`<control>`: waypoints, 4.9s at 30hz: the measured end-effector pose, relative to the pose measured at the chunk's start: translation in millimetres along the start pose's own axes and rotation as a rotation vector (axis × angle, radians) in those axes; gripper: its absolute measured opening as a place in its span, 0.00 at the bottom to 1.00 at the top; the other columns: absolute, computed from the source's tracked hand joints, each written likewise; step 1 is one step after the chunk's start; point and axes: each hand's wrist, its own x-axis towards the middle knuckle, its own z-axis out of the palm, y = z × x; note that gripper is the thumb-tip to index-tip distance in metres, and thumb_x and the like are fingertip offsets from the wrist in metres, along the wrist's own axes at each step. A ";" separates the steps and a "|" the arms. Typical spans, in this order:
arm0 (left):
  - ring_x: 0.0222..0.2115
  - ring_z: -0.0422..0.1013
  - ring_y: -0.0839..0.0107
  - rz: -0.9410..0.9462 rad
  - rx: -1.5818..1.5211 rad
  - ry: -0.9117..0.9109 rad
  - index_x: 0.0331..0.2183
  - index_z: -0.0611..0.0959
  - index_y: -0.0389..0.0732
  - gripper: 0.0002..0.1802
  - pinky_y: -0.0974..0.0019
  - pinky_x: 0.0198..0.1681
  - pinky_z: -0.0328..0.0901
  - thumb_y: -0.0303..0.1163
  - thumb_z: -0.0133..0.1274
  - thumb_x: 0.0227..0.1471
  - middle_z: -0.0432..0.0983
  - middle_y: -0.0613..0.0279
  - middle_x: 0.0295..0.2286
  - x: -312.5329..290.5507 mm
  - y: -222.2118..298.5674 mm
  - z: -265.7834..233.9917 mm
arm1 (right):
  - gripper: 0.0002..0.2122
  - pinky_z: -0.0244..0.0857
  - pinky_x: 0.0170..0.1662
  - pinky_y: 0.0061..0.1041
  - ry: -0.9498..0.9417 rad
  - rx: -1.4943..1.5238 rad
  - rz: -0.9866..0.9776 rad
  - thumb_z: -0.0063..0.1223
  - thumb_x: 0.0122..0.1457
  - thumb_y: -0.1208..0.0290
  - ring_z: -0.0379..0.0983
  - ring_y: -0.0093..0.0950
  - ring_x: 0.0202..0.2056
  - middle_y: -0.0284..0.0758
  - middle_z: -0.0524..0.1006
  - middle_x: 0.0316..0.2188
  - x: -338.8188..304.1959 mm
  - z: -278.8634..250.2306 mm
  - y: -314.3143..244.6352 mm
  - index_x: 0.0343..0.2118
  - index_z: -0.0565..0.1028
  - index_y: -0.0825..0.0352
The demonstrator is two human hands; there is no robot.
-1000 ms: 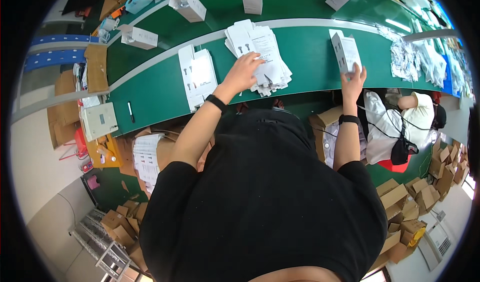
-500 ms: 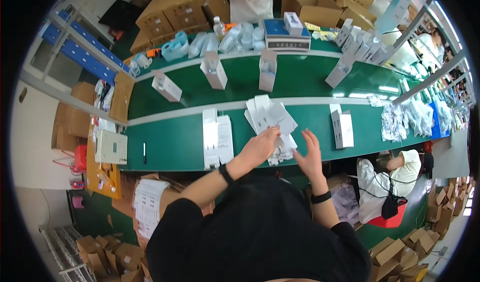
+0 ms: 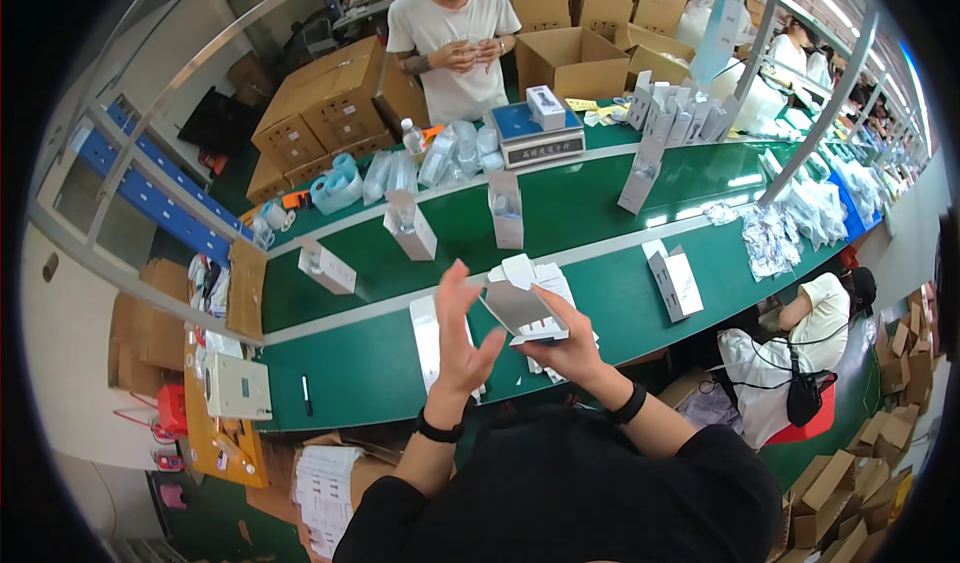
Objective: The recorder is seen assembling and packaging products into boxes along with instruction manuals on a factory assembly line.
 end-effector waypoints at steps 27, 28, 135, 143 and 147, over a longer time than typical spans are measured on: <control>0.61 0.60 0.53 -0.345 -0.646 -0.359 0.57 0.70 0.37 0.22 0.58 0.66 0.53 0.28 0.50 0.61 0.63 0.47 0.58 -31.7 -2.6 91.3 | 0.21 0.67 0.50 0.24 0.462 0.434 0.467 0.46 0.54 0.78 0.73 0.26 0.44 0.36 0.76 0.44 -31.2 -17.7 -8.8 0.52 0.72 0.70; 0.62 0.60 0.53 -0.332 -0.580 -0.371 0.57 0.70 0.36 0.23 0.58 0.66 0.53 0.27 0.51 0.60 0.63 0.46 0.58 -31.8 -2.4 93.2 | 0.21 0.68 0.49 0.24 0.437 0.365 0.502 0.47 0.53 0.78 0.73 0.26 0.44 0.36 0.76 0.44 -33.8 -18.3 -6.4 0.53 0.72 0.70; 0.60 0.64 0.45 0.016 0.252 -0.328 0.55 0.72 0.41 0.39 0.37 0.67 0.49 0.29 0.68 0.40 0.71 0.53 0.55 -75.6 -65.7 104.4 | 0.38 0.64 0.58 0.41 0.146 -0.750 0.425 0.71 0.45 0.65 0.68 0.51 0.55 0.49 0.72 0.53 -69.0 -59.9 28.5 0.59 0.66 0.70; 0.62 0.60 0.45 -0.050 0.154 -0.824 0.51 0.75 0.40 0.30 0.41 0.58 0.62 0.27 0.61 0.42 0.68 0.49 0.56 -114.4 -162.4 153.4 | 0.34 0.64 0.60 0.42 0.552 -0.912 0.557 0.66 0.53 0.68 0.67 0.52 0.57 0.56 0.61 0.62 -156.3 -91.3 153.2 0.61 0.63 0.72; 0.60 0.63 0.45 0.120 0.583 -0.873 0.50 0.74 0.41 0.28 0.34 0.52 0.64 0.23 0.59 0.44 0.68 0.53 0.57 -133.0 -132.3 168.7 | 0.26 0.67 0.57 0.44 0.325 -0.775 0.563 0.66 0.51 0.69 0.70 0.52 0.54 0.53 0.71 0.56 -167.2 -62.8 131.3 0.52 0.73 0.73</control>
